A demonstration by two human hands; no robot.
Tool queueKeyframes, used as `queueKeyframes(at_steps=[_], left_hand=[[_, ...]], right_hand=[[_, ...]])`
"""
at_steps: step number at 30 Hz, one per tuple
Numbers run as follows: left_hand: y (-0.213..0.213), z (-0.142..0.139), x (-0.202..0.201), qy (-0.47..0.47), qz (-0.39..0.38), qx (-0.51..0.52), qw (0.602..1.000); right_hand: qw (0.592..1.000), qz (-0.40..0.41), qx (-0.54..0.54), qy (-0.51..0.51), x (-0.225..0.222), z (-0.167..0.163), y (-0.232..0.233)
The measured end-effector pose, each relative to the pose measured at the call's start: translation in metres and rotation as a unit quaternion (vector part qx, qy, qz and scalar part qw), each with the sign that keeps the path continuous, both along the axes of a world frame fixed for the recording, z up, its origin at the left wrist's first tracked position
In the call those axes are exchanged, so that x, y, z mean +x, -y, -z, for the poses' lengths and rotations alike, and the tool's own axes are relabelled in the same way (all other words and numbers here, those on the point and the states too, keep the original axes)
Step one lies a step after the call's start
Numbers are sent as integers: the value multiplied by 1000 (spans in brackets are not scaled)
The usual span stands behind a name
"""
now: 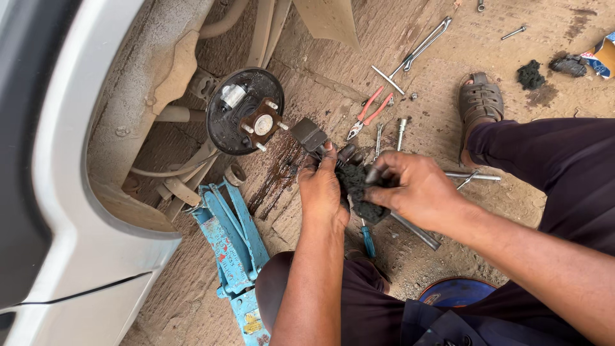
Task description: The person cleans and assembles components of a drum brake system using a cloth and pliers.
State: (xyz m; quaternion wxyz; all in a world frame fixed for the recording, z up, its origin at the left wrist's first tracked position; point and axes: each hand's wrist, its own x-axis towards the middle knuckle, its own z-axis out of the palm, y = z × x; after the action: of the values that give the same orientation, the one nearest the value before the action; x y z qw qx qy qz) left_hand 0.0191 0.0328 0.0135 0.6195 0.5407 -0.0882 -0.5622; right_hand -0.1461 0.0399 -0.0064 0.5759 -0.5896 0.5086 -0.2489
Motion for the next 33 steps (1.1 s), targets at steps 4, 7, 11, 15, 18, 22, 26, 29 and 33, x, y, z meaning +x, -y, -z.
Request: queueKeyframes(at_steps=[4, 7, 11, 15, 18, 22, 26, 29, 33], left_hand=[[-1, -12, 2, 64, -5, 67, 996], [-5, -14, 9, 11, -32, 75, 997], [-10, -8, 9, 61, 8, 71, 996], [-10, -14, 7, 96, 45, 48, 993], [-15, -31, 14, 65, 50, 54, 995], [-24, -46, 30, -12, 59, -1, 998], [-30, -40, 30, -21, 85, -24, 996], [-28, -33, 24, -20, 65, -7, 998], [-21, -34, 24, -29, 62, 0, 998]], right_hand=[[997, 75, 6, -3, -22, -29, 18], [991, 134, 12, -11, -31, -47, 23], [994, -3, -75, 85, -17, -37, 13], [996, -58, 62, -32, -11, -14, 12], [980, -12, -194, -47, -34, -15, 31], [989, 114, 30, 87, -59, -33, 54], [993, 38, -24, 107, -24, -32, 43], [966, -50, -205, 151, 10, -17, 25], [979, -136, -151, 34, 6, -11, 20]])
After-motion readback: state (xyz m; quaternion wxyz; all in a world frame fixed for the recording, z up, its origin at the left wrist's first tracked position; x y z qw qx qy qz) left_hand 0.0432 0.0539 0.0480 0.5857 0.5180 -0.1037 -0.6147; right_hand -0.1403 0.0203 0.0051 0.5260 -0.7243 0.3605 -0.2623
